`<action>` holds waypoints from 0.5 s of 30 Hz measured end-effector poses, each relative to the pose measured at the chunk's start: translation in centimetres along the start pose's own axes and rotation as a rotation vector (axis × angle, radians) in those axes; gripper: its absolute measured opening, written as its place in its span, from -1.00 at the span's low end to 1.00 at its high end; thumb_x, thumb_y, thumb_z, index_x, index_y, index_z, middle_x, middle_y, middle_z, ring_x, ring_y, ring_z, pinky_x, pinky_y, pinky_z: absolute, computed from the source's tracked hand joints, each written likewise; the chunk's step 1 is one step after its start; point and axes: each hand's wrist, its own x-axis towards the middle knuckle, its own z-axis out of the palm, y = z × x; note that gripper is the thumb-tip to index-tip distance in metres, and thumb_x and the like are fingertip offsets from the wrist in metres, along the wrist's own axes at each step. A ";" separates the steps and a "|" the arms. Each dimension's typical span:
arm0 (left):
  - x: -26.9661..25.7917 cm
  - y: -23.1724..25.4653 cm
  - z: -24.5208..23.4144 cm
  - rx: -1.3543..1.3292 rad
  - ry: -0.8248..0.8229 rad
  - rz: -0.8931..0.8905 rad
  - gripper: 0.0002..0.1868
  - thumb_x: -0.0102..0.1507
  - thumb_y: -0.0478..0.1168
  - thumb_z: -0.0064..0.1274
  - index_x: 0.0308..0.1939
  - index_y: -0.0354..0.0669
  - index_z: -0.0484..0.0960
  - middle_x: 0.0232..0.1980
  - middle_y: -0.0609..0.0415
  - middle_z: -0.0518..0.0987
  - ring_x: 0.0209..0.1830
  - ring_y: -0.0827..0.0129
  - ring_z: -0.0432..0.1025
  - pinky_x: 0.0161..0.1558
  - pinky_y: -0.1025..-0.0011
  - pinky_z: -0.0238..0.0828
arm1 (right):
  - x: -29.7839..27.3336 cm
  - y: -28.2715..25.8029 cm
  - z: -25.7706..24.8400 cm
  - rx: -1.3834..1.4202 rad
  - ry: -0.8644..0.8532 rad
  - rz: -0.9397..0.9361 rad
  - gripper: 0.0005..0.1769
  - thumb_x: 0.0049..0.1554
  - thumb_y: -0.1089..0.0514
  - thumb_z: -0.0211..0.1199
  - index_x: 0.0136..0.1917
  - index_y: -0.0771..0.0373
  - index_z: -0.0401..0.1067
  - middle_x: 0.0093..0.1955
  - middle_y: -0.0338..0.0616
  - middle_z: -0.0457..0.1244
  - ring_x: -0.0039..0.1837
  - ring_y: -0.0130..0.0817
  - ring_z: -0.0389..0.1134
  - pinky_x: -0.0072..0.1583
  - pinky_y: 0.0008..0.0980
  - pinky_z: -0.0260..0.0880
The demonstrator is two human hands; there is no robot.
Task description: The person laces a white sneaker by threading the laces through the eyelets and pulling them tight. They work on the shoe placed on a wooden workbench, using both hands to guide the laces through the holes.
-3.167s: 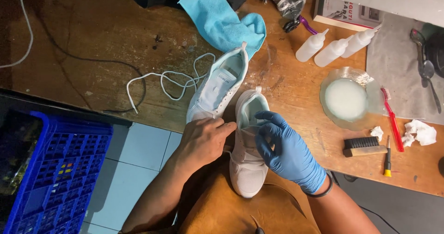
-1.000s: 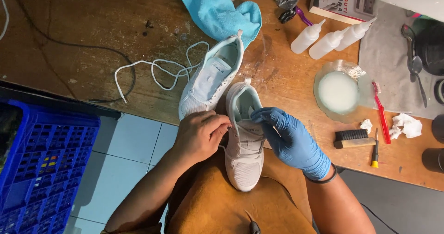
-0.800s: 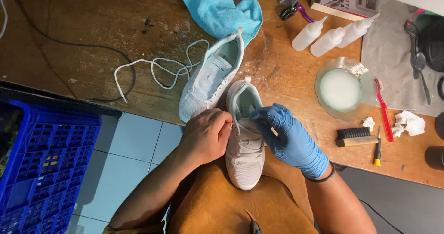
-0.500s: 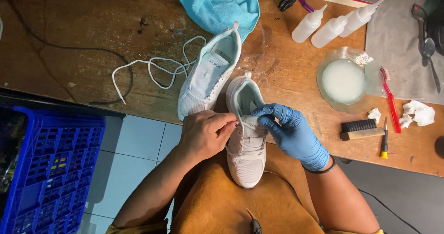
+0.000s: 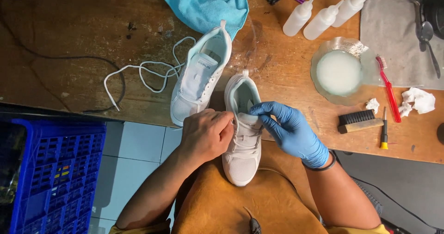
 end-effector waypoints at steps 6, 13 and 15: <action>-0.3 -0.9 -0.6 -0.137 -0.035 0.004 -0.85 0.30 -0.34 -0.02 -0.18 -0.09 0.67 -0.61 0.00 0.49 -0.57 0.08 0.52 -0.43 0.30 0.49 | 0.1 -0.4 -0.1 -0.080 -0.026 -0.098 -0.84 0.22 0.36 0.18 0.02 0.26 0.55 -0.21 -0.04 0.43 -0.12 -0.18 0.50 0.05 -0.13 0.51; -1.1 -0.9 0.2 -0.063 0.064 0.200 -0.83 0.36 -0.20 -0.01 0.00 -0.05 0.62 -0.03 -0.02 0.57 0.01 -0.07 0.51 -0.04 0.13 0.46 | -0.9 -1.1 -1.0 -0.261 -0.145 -0.265 -0.90 0.14 0.31 0.31 -0.04 0.24 0.54 0.12 0.05 0.37 0.07 0.00 0.48 0.11 -0.04 0.49; -1.2 -0.5 0.4 -0.107 0.062 0.298 -0.85 0.35 -0.20 0.04 -0.02 -0.04 0.62 0.15 -0.04 0.55 0.22 -0.15 0.46 0.12 0.06 0.43 | -1.2 -1.2 -0.7 -0.330 -0.166 -0.301 -0.88 0.12 0.30 0.33 -0.04 0.24 0.53 0.17 0.07 0.35 0.09 0.05 0.47 0.10 0.02 0.49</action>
